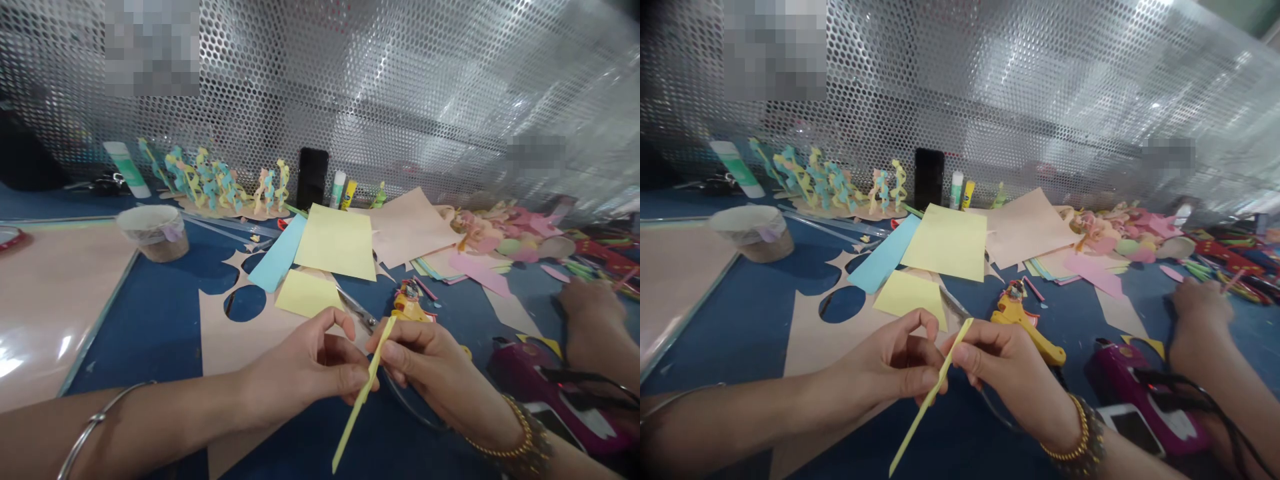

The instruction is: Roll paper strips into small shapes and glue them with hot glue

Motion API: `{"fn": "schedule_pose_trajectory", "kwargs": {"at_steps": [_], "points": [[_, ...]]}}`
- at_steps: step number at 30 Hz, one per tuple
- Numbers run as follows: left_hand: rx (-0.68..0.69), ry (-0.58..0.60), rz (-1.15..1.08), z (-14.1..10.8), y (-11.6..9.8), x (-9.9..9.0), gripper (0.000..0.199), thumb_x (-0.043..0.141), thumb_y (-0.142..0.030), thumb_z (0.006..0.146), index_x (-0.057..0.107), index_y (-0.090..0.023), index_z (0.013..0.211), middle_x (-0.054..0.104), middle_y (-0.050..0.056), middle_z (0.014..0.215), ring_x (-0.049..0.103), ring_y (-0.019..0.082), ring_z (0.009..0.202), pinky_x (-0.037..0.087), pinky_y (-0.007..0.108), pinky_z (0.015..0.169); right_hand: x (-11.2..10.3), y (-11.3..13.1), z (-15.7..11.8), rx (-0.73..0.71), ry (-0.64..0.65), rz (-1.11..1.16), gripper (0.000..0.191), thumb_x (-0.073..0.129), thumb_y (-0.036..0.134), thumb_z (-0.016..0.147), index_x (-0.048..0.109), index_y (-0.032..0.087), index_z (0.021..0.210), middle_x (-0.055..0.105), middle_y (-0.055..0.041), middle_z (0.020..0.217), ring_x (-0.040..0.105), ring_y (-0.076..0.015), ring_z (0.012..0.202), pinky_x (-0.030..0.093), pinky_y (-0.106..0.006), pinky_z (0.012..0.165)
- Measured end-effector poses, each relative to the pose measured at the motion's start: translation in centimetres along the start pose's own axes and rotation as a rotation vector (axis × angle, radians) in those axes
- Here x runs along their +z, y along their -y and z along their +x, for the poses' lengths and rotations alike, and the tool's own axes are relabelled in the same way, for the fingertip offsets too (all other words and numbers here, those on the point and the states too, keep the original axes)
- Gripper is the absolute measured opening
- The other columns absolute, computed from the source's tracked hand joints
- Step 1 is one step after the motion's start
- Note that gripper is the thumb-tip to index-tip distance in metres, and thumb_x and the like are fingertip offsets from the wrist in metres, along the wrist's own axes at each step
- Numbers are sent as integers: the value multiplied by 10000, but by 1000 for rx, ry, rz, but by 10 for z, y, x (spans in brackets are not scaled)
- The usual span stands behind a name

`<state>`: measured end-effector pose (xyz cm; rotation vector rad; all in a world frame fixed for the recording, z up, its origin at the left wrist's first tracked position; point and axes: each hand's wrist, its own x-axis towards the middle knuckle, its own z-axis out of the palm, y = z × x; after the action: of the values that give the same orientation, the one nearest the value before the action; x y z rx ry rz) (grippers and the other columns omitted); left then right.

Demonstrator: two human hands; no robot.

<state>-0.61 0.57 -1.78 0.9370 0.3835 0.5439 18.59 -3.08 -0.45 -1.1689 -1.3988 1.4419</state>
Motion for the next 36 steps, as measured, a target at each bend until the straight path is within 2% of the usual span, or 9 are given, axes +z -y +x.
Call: {"fn": "schedule_pose_trajectory", "kwargs": {"at_steps": [3,7,15,24,30,36], "points": [[-19,-20,-1,-1,-2,1,372,757,-259,740,419,-213,889,636,-28,735,592,113,698,434,216,622,-1,-1,0,-14,18,-50,221,642,388,837,700,178,804,573,12,667,422,-70,510,316,-217,476],[-22,-23,20,-1,-4,2,361,741,-235,756,407,-207,890,621,-31,731,581,107,691,440,224,629,1,-2,0,-12,-11,-76,254,626,402,847,649,171,745,559,21,621,424,-68,501,323,-205,468],[16,-59,47,-1,-4,3,329,719,-220,779,408,-215,885,645,-19,738,605,122,707,437,223,632,3,1,0,-3,37,-121,258,623,408,846,672,168,764,600,1,665,464,-78,530,368,-205,494],[-12,-37,22,2,-2,3,388,758,-332,733,427,-200,887,682,-3,702,635,117,685,472,225,634,-3,-2,0,-13,-60,-44,207,631,366,857,659,174,786,498,47,572,430,-63,509,324,-188,482],[-12,-3,-26,1,-1,4,344,741,-293,761,441,-191,895,708,25,774,639,91,700,453,182,622,0,-5,-1,9,-7,37,192,607,359,877,654,179,831,557,27,610,486,-74,549,352,-190,505],[-11,-6,-79,2,0,6,369,771,-262,726,444,-188,880,684,-14,692,636,85,690,456,190,659,1,-7,0,13,22,73,195,616,365,872,662,178,838,573,25,620,502,-63,539,351,-180,499]]}}
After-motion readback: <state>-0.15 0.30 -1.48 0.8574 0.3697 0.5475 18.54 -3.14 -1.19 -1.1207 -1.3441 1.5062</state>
